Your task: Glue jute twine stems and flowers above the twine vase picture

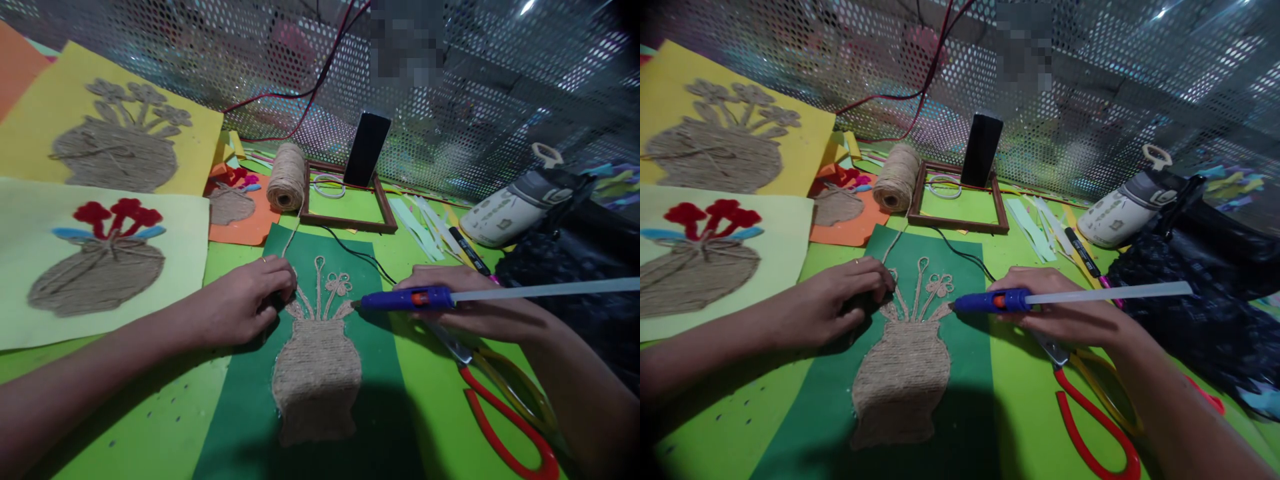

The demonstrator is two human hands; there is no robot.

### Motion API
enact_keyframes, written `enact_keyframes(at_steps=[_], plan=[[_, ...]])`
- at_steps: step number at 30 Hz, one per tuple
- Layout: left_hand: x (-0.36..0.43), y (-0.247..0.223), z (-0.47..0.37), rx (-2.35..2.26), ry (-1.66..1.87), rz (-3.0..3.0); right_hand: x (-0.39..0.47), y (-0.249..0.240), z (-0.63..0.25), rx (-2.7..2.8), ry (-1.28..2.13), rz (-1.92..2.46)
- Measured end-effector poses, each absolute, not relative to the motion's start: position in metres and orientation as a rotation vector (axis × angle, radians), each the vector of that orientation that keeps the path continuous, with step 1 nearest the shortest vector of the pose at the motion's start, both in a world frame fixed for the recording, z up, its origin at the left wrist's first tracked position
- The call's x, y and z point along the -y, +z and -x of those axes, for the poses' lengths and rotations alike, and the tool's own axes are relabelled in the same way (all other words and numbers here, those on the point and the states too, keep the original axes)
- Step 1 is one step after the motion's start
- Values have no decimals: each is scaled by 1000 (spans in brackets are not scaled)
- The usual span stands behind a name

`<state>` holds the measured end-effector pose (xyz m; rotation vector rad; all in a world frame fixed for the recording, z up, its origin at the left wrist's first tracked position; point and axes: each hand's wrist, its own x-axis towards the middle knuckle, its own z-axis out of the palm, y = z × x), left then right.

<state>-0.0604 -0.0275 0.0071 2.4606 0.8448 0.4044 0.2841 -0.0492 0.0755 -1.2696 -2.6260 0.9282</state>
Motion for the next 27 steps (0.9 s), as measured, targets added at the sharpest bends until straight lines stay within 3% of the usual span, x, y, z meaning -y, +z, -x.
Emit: enact_keyframes(at_steps=[27], plan=[[26,6,61,-827,413,-2480,49,74,-286,2624,934,1288]])
